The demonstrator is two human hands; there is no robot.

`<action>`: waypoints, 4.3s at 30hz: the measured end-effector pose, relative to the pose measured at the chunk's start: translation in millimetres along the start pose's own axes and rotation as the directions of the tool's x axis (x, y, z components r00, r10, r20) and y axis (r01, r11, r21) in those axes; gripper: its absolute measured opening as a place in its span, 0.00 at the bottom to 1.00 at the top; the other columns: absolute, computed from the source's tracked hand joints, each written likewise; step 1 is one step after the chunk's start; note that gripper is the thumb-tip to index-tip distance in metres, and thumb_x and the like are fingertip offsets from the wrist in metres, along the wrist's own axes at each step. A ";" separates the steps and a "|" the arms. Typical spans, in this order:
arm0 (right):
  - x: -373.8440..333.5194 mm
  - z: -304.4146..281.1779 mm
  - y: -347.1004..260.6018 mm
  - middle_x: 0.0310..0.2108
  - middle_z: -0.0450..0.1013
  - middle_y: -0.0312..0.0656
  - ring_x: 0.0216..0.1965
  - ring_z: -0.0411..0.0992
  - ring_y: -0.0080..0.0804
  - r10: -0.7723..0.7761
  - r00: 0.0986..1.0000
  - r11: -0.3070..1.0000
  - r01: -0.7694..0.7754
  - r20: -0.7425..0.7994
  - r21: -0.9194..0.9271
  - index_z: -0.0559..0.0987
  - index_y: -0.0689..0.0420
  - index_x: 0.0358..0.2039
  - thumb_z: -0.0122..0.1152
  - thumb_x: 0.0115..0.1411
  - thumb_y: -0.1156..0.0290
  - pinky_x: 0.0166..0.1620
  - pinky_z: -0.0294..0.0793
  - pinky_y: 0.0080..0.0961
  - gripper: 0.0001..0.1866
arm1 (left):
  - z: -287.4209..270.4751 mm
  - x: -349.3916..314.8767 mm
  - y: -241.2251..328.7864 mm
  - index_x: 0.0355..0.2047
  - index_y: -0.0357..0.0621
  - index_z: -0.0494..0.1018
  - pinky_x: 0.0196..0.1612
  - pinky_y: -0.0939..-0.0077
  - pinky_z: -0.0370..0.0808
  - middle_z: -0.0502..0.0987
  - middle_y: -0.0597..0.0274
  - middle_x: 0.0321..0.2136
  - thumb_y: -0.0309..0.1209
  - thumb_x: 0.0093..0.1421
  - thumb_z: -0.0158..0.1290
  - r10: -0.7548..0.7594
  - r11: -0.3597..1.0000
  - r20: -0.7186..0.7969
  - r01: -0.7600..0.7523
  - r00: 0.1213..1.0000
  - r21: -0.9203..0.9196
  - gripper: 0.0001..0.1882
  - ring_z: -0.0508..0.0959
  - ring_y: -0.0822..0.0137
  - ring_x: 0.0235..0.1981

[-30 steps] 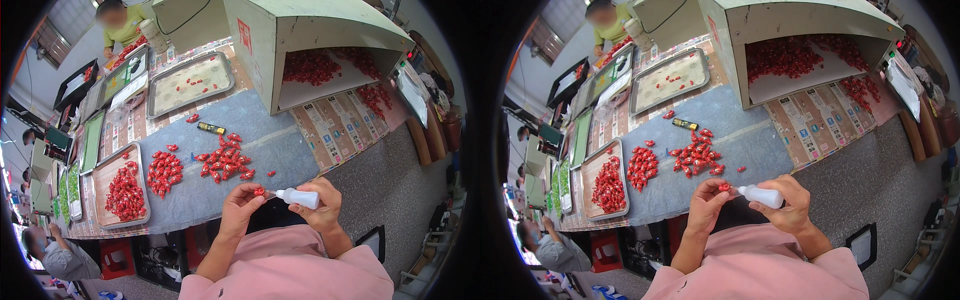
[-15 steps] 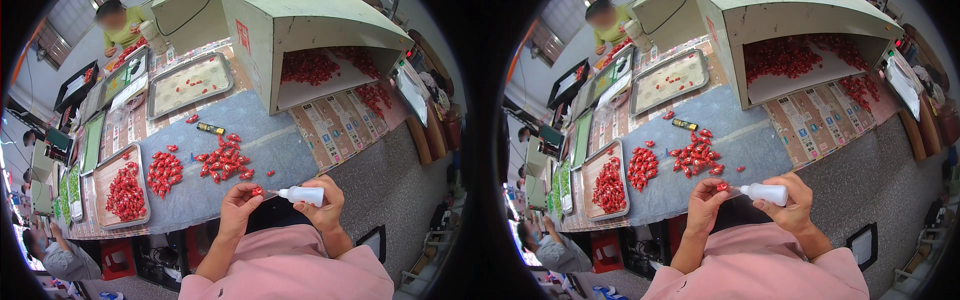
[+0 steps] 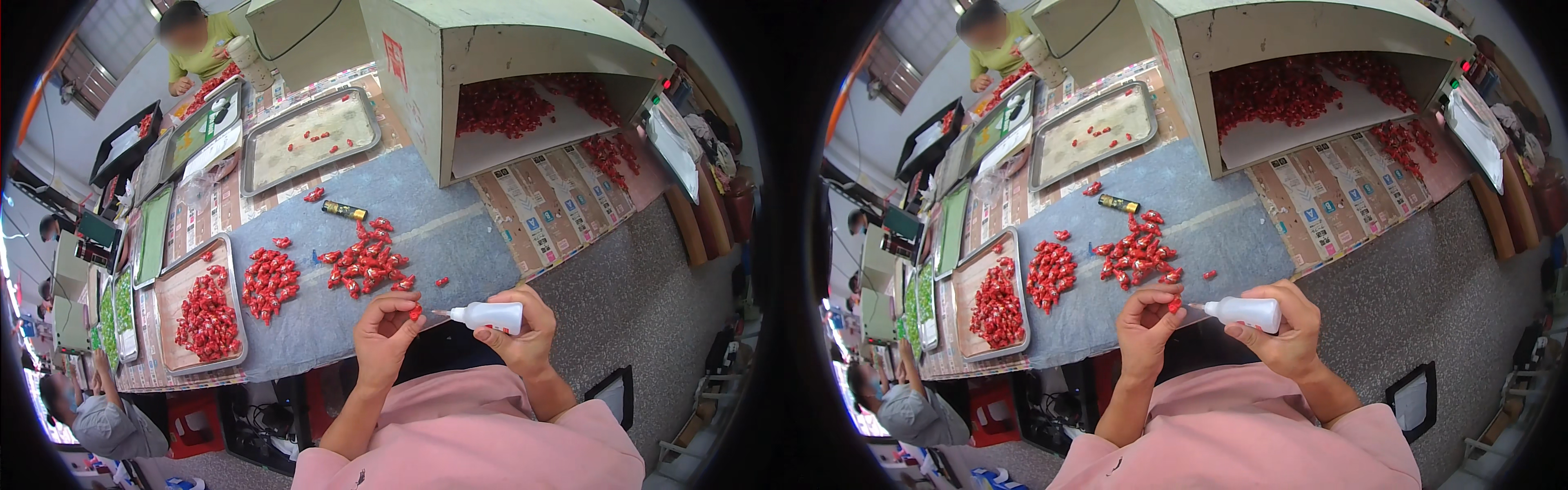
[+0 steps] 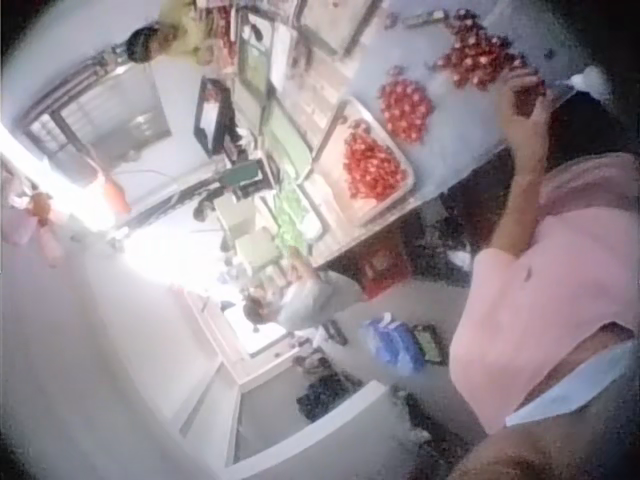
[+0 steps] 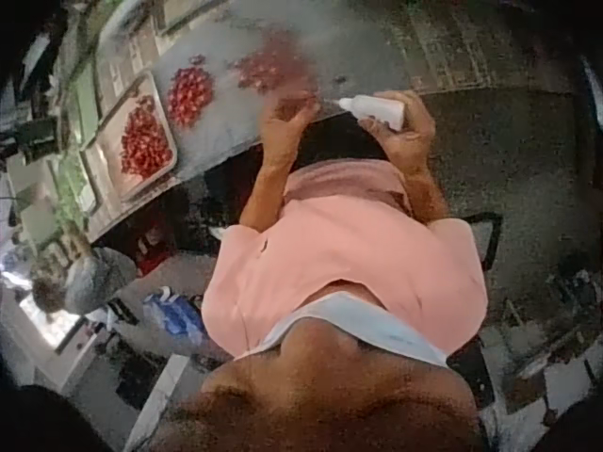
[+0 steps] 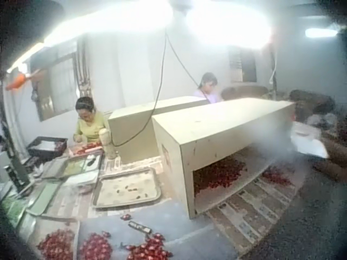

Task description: The person applies a small amount of liquid from a white bottle onto red candies and then wraps them in red foil. The wrapped candies are placed into a cardboard box. Another person is visible in the background performing a similar task.

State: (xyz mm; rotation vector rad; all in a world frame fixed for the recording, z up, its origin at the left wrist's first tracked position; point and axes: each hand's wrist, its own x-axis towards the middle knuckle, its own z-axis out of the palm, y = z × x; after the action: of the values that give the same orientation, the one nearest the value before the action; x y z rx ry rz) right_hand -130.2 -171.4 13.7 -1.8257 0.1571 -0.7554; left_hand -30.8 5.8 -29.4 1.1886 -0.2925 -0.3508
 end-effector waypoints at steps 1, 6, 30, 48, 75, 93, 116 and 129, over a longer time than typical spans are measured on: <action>-0.6 0.4 0.3 0.29 0.75 0.40 0.29 0.72 0.27 0.006 1.000 1.000 -0.006 -0.001 0.000 0.80 0.61 0.35 0.79 0.43 0.68 0.32 0.70 0.21 0.20 | -0.2 0.2 -0.8 0.37 0.40 0.73 0.52 0.74 0.73 0.76 0.55 0.44 0.13 0.52 0.60 0.000 1.000 0.001 0.000 1.000 0.003 0.14 0.76 0.69 0.46; -2.0 2.3 1.0 0.30 0.73 0.38 0.29 0.70 0.24 0.005 1.000 1.000 -0.005 0.010 -0.029 0.79 0.61 0.34 0.79 0.44 0.60 0.33 0.68 0.20 0.23 | -0.9 0.3 -3.2 0.37 0.40 0.73 0.52 0.74 0.72 0.77 0.55 0.44 0.14 0.52 0.60 -0.015 1.000 -0.009 0.015 1.000 0.003 0.14 0.76 0.68 0.46; 1.3 1.8 6.9 0.30 0.76 0.42 0.29 0.74 0.31 -0.074 0.996 0.993 0.079 0.054 -0.089 0.80 0.60 0.36 0.79 0.43 0.67 0.31 0.72 0.24 0.21 | -1.5 0.2 -2.4 0.38 0.40 0.73 0.51 0.73 0.73 0.76 0.56 0.43 0.13 0.52 0.60 -0.045 0.999 0.005 0.045 0.999 -0.006 0.14 0.77 0.67 0.45; 1.7 0.0 7.4 0.29 0.76 0.41 0.28 0.73 0.30 -0.063 0.997 0.995 0.065 0.032 -0.080 0.79 0.59 0.35 0.79 0.43 0.65 0.31 0.70 0.23 0.21 | -1.5 0.2 -1.4 0.39 0.38 0.74 0.50 0.76 0.74 0.76 0.59 0.43 0.13 0.53 0.59 -0.051 0.999 0.016 0.051 0.999 -0.010 0.14 0.77 0.70 0.44; 7.9 4.2 26.8 0.35 0.72 0.37 0.33 0.70 0.20 0.183 0.975 0.980 -0.171 -0.124 0.098 0.76 0.63 0.37 0.74 0.48 0.74 0.34 0.70 0.19 0.18 | -4.5 -3.6 8.1 0.45 0.37 0.73 0.45 0.75 0.77 0.78 0.57 0.41 0.18 0.57 0.58 -0.227 0.965 0.023 0.228 0.974 -0.128 0.14 0.80 0.68 0.40; 39.8 4.7 60.0 0.39 0.76 0.44 0.44 0.72 0.41 -0.152 0.948 0.905 0.020 -0.280 -0.425 0.74 0.61 0.46 0.65 0.49 0.79 0.47 0.71 0.32 0.21 | -17.0 -8.7 16.7 0.45 0.40 0.72 0.47 0.70 0.79 0.78 0.54 0.41 0.18 0.58 0.55 -0.384 0.809 0.128 0.400 0.914 -0.430 0.14 0.80 0.62 0.41; -2.4 36.2 11.5 0.30 0.75 0.37 0.30 0.72 0.20 0.217 0.931 0.956 -0.264 0.293 0.129 0.82 0.59 0.35 0.65 0.58 0.71 0.35 0.71 0.19 0.07 | -9.4 -17.2 3.4 0.39 0.39 0.74 0.46 0.74 0.78 0.76 0.56 0.42 0.13 0.52 0.59 -0.170 0.948 0.034 0.173 0.985 -0.269 0.14 0.79 0.66 0.41; -14.9 43.5 11.9 0.36 0.73 0.37 0.39 0.72 0.21 0.374 0.866 0.779 -0.487 0.331 0.394 0.79 0.63 0.38 0.62 0.61 0.73 0.43 0.71 0.20 0.08 | 1.6 -16.1 2.3 0.37 0.37 0.75 0.46 0.76 0.78 0.73 0.56 0.41 0.12 0.52 0.59 0.061 0.998 0.036 -0.062 0.997 0.017 0.13 0.77 0.68 0.42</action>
State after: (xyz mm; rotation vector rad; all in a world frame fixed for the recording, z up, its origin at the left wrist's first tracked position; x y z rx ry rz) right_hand -114.5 -134.4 -11.7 -1.3236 0.2121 -0.2105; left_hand -45.8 11.9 -27.3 1.1899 -0.3628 -0.3158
